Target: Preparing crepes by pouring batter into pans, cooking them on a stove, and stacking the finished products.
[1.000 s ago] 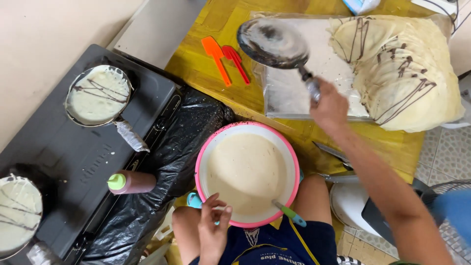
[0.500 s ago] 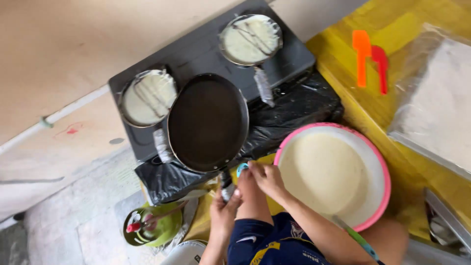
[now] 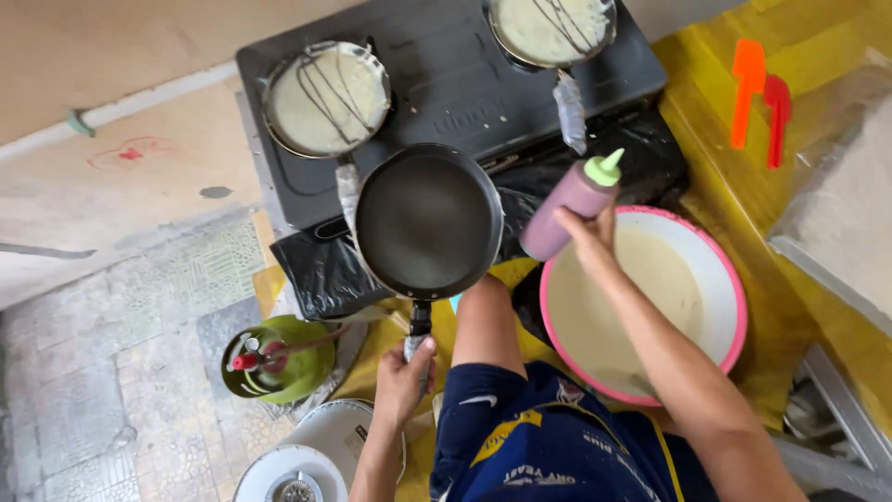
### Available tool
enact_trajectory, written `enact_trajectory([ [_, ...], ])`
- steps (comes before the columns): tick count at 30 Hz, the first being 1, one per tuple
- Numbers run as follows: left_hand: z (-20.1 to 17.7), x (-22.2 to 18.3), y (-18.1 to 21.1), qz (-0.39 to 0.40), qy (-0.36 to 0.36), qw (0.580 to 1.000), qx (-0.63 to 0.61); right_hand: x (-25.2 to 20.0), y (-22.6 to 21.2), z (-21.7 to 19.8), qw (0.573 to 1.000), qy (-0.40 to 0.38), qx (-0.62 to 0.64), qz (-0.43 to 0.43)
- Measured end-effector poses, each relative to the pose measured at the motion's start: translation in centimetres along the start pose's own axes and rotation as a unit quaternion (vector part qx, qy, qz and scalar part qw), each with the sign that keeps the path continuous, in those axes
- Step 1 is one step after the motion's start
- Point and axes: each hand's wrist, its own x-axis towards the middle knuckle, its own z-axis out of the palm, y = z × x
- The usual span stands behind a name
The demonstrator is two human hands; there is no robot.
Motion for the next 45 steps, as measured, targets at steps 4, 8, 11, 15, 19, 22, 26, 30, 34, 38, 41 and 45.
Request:
enact_trajectory([
  [4,4.0,3.0,-4.7,-0.087,-0.145,0.98,0.105,-5.4,-12.4,-11.1,0.971,-0.104,-0.182,0.117],
  [8,10.9,1.6,-5.0,-0.085,-0.274,0.939,0.189,-9.5,-22.5,-13.5,0.718,-0.324,-0.536,0.302],
  [11,15.4,0.9,-6.1,-0.076,-0.361,0.903,0.219,-11.3,-18.5,-18.4,0.572,-0.386,-0.679,0.251],
  [15,18.4,-0.7,-4.4,-0.067,-0.415,0.872,0.25,-13.0,-20.3,-21.2,0.551,-0.278,-0.744,0.254],
  [19,19.4,-0.7,-4.0,-0.089,-0.415,0.873,0.24,-17.4,-21.0,-22.8,0.556,-0.338,-0.682,0.333],
  [22,19.3,-0.1,-3.5,-0.086,-0.422,0.875,0.222,-13.2,-25.2,-22.8,0.606,-0.226,-0.664,0.375],
  [26,18.4,0.5,-3.7,-0.083,-0.414,0.888,0.184,-14.8,-23.7,-23.4,0.584,-0.314,-0.641,0.386],
  [30,15.8,1.5,-0.6,-0.062,-0.379,0.917,0.108,-11.4,-25.6,-21.0,0.686,-0.219,-0.552,0.42],
  [34,9.9,2.9,1.6,0.05,-0.127,0.979,0.152,-6.2,-20.6,-17.0,0.89,-0.071,-0.372,0.254],
  [38,2.9,3.4,1.7,0.118,0.045,0.991,0.039,-1.8,-10.5,-4.5,0.96,-0.11,-0.239,0.099],
  [41,-0.3,1.2,3.3,0.179,0.11,0.977,0.029,0.1,-4.7,5.3,0.976,-0.11,-0.168,0.08],
  [45,-0.9,-0.4,1.5,0.214,0.097,0.972,0.007,1.2,-0.6,12.0,0.986,-0.017,-0.164,0.013],
])
